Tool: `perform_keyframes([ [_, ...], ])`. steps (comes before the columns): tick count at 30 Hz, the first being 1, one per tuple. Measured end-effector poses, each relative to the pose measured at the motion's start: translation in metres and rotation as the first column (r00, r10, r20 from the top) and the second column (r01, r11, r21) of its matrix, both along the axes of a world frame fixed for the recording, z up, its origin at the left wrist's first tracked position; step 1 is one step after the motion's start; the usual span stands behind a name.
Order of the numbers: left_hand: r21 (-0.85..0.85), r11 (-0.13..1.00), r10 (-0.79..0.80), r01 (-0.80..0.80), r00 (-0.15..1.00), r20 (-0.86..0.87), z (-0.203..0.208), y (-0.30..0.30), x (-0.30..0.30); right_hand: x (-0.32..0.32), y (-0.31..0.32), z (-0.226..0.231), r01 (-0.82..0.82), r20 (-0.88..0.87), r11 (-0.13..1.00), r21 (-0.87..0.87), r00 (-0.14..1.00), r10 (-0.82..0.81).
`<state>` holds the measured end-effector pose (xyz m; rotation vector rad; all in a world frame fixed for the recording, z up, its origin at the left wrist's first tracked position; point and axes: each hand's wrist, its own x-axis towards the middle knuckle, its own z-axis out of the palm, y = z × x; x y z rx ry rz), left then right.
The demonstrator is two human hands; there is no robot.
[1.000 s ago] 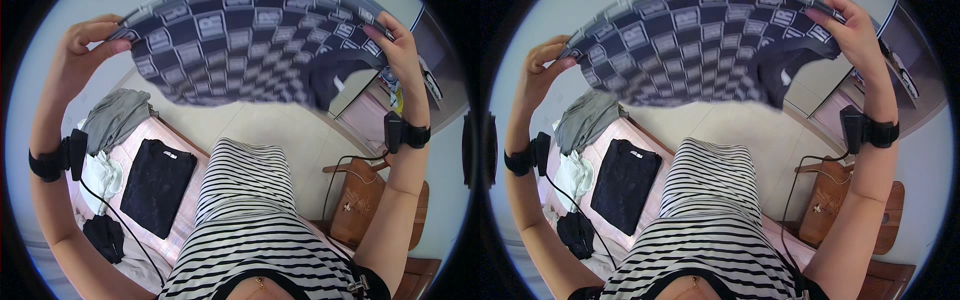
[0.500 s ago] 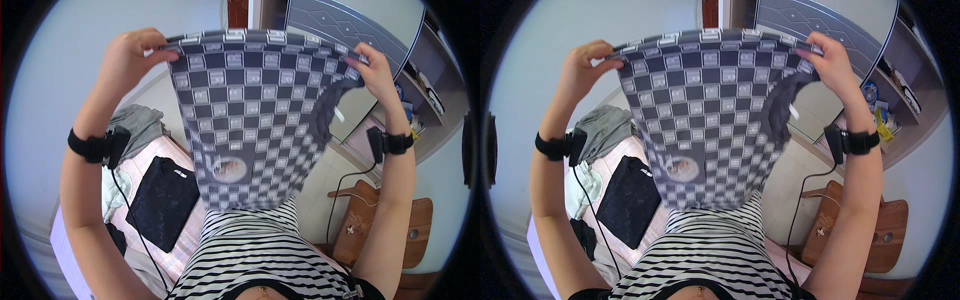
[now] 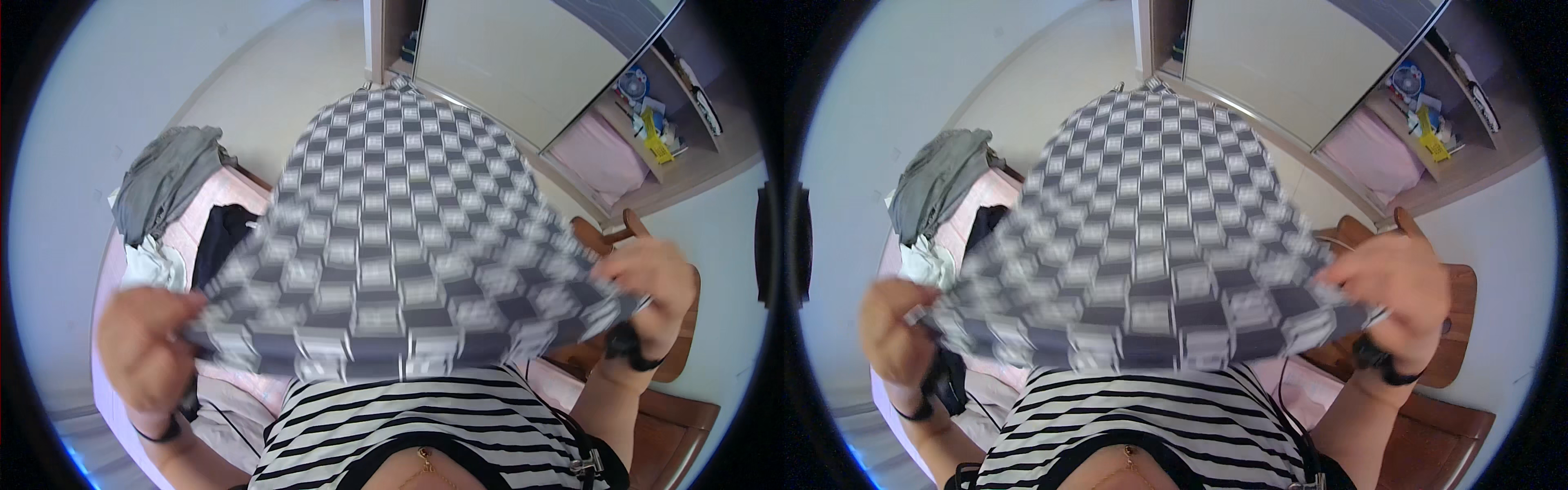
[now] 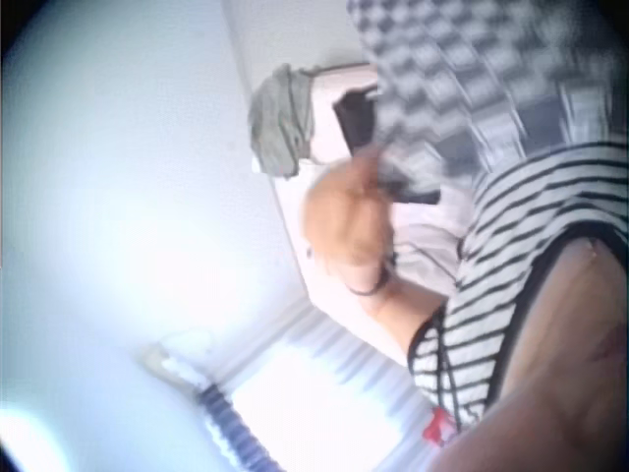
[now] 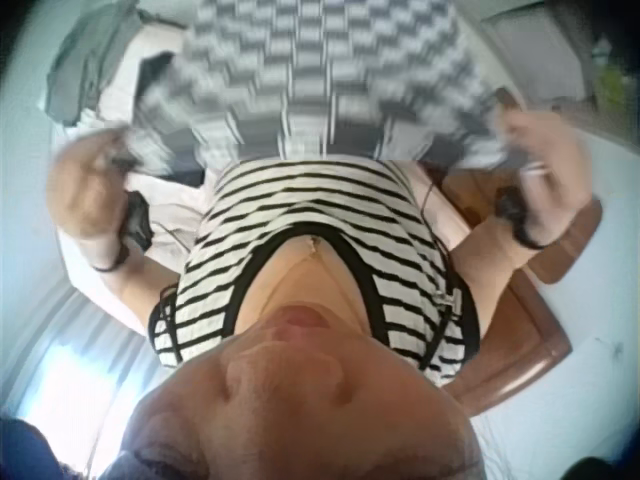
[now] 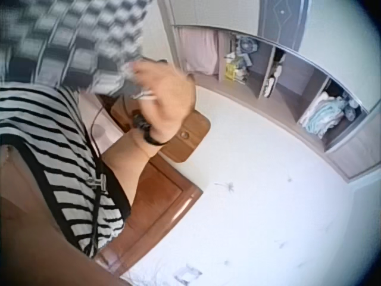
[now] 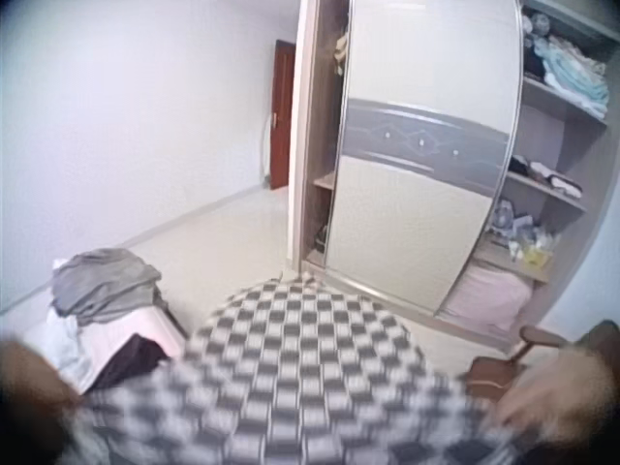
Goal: The person folds clothes including shirts and a pair of patterned shorts by hand on a bed.
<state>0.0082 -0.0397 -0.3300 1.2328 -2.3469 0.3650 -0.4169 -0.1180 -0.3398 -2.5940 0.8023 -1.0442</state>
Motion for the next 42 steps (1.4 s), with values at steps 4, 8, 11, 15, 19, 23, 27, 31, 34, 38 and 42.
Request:
perform_keyframes([
  [4, 0.41, 0.901, -0.071, 0.144, 0.98, -0.188, -0.047, 0.031, -0.007, -0.011, 0.027, -0.055, -0.084, -0.058, 0.905, 0.417, 0.991, 0.118],
  [8, 0.51, 0.815, -0.075, 0.276, 0.923, -0.378, -0.064, 0.04, 0.005, -0.013, 0.033, -0.068, -0.101, 0.002, 0.808, 0.58, 0.992, 0.122],
  [11, 0.484, 0.777, -0.131, 0.402, 0.855, -0.501, -0.062, 0.039, 0.012, -0.012, 0.03, -0.07, -0.196, 0.15, 0.769, 0.609, 0.98, 0.131],
  [15, 0.446, 0.772, 0.057, 0.453, 0.649, -0.759, -0.083, 0.007, 0.02, -0.017, -0.016, -0.091, 0.05, 0.051, 0.698, 0.714, 0.991, -0.124],
  [19, 0.616, 0.759, 0.428, 0.21, 0.552, -0.715, -0.15, -0.075, 0.036, 0.02, -0.095, -0.145, 0.003, 0.154, 0.452, 0.892, 0.939, -0.309],
  [23, 0.682, 0.662, 0.552, 0.31, 0.414, -0.724, -0.267, -0.171, 0.048, 0.041, -0.175, -0.253, -0.099, 0.167, 0.187, 0.977, 0.901, -0.399],
  [27, 0.694, 0.619, 0.583, 0.368, 0.377, -0.719, -0.33, -0.211, 0.055, 0.051, -0.21, -0.32, 0.065, 0.007, 0.137, 0.988, 0.881, -0.474],
  [31, 0.714, 0.614, 0.669, 0.335, 0.259, -0.697, -0.329, -0.221, 0.049, 0.054, -0.223, -0.312, 0.084, -0.005, 0.138, 0.987, 0.869, -0.496],
  [34, 0.721, 0.599, 0.677, 0.349, 0.259, -0.689, -0.337, -0.221, 0.051, 0.056, -0.224, -0.299, 0.07, 0.027, 0.165, 0.984, 0.851, -0.524],
  [38, 0.795, 0.521, 0.793, 0.309, 0.167, -0.585, -0.351, -0.206, 0.036, 0.048, -0.218, -0.335, 0.114, -0.035, 0.118, 0.986, 0.851, -0.525],
  [42, 0.801, 0.476, 0.824, 0.363, 0.134, -0.55, -0.35, -0.178, 0.021, 0.051, -0.199, -0.34, -0.003, -0.015, -0.029, 1.0, 0.798, -0.603],
])
